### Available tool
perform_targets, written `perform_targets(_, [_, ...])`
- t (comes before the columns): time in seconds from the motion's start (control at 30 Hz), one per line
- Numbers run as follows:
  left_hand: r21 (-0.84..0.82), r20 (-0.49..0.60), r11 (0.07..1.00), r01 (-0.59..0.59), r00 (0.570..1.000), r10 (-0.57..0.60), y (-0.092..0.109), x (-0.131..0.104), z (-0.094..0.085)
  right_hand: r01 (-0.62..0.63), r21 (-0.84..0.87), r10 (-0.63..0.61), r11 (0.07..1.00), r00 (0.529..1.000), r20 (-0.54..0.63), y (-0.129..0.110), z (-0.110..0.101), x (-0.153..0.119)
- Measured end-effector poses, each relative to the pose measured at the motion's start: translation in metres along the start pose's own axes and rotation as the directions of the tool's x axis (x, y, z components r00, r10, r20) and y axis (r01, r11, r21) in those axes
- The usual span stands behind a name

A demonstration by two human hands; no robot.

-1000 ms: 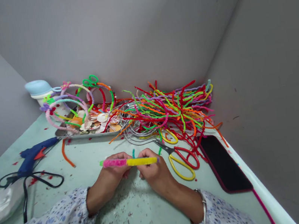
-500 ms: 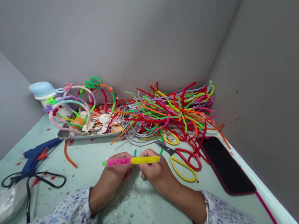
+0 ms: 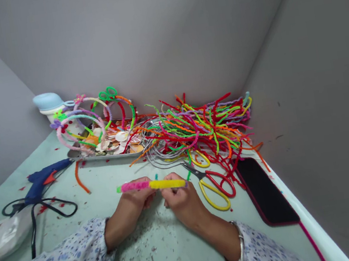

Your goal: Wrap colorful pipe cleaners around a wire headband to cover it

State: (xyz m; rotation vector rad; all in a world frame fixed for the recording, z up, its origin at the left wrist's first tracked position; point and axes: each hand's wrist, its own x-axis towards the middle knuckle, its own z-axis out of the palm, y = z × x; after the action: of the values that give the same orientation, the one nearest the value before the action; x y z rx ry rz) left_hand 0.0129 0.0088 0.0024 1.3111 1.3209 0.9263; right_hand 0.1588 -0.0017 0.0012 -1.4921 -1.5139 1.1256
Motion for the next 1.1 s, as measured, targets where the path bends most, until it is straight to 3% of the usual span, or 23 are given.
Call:
perform_targets(0.17, [0.085,-0.013,0.994,0.062,0.998,-0.061,-0.009,0.001,0.0,-0.06,-0.032,0.06,0.998,0.998,-0.008,-0.003,0.0,0.003])
perform_targets(0.33, [0.097,0.022,0.995,-0.032,0.999,0.03,-0.017,0.003,-0.004,-0.046,-0.054,0.045,0.998,0.999,-0.016,-0.008,0.0,0.001])
perform_targets(0.53, [0.2,0.082,0.962,-0.185,0.982,0.171,-0.013,0.003,-0.008,0.019,-0.12,-0.023,0.993,0.999,-0.035,-0.001,0.004,-0.001])
perform_targets(0.63, [0.206,0.071,0.967,-0.153,0.987,0.142,-0.009,0.003,-0.007,0.045,-0.166,-0.056,0.985,0.996,-0.066,0.002,0.006,-0.001])
perform_targets(0.8, [0.1,0.045,0.995,0.03,0.998,-0.035,-0.005,0.003,-0.001,0.022,-0.043,-0.024,0.999,0.999,-0.043,0.005,0.003,0.002])
perform_targets(0.97, [-0.152,0.015,0.988,-0.01,1.0,0.012,-0.003,0.0,0.003,-0.072,0.174,0.074,0.982,0.997,-0.005,0.009,0.0,0.008])
perform_targets(1.1, [-0.197,0.007,0.968,-0.154,0.987,0.159,-0.001,-0.001,0.004,-0.139,0.053,0.139,0.989,0.99,0.002,0.005,-0.005,0.007])
